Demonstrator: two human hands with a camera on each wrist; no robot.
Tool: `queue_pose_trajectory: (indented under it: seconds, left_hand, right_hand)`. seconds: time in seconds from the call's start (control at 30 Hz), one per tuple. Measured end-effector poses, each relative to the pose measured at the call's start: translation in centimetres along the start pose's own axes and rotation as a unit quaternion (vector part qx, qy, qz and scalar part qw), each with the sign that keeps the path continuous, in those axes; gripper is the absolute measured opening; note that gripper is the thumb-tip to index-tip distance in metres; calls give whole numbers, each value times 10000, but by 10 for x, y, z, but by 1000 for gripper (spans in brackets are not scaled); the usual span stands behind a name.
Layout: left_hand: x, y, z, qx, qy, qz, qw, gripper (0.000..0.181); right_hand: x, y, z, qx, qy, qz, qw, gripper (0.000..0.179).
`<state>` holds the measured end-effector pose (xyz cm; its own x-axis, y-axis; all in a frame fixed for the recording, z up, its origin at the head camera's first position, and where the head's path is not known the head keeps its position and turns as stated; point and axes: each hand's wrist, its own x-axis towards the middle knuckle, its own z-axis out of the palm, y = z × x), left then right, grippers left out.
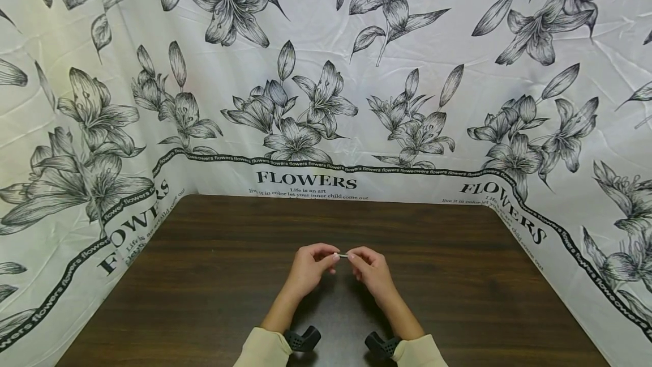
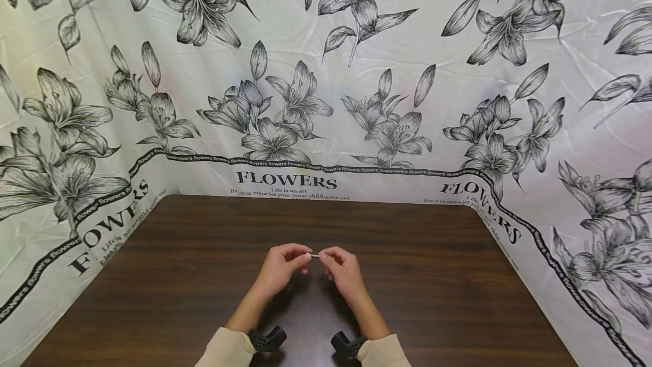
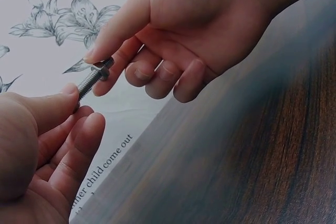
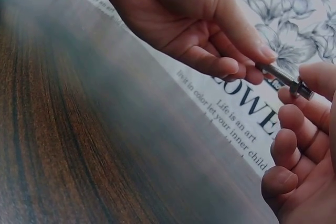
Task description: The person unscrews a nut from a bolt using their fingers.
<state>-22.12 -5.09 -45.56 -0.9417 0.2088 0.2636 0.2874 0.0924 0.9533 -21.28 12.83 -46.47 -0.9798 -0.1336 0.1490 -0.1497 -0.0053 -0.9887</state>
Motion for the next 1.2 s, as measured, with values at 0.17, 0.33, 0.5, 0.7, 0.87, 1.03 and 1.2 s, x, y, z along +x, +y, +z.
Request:
queue_pose_trajectory:
  seconds: [0.17, 0.33, 0.5, 0.7, 0.87, 1.03, 1.2]
  left_hand:
    - [6, -20, 0, 12, 64, -54, 10000, 12]
    - [7, -28, -1, 24, 60, -37, 10000, 11]
    - [7, -28, -2, 57, 62, -101, 9999, 10]
    - [8, -30, -1, 42, 53, -126, 9999, 12]
    - [5, -18, -1, 12, 14, -106, 9999, 12]
    - [0, -1, -2, 84, 8, 76, 9999, 11]
    - [3, -10, -1, 93, 42, 37, 9999, 11]
  right_hand:
    - [0, 0, -1, 44, -71, -152, 9998, 14]
    - [-1, 0, -1, 61, -133, -436, 9989, 15]
    - [0, 0, -2, 43, -213, -675, 9975, 17]
    - [0, 0, -3, 14, -308, -803, 9963, 17]
    - [-1, 0, -4, -50, -337, -887, 9955, 17]
    - [0, 2, -3, -190, -348, -1053, 9936, 25]
    - [2, 5, -1, -458, -351, -1219, 9909, 29]
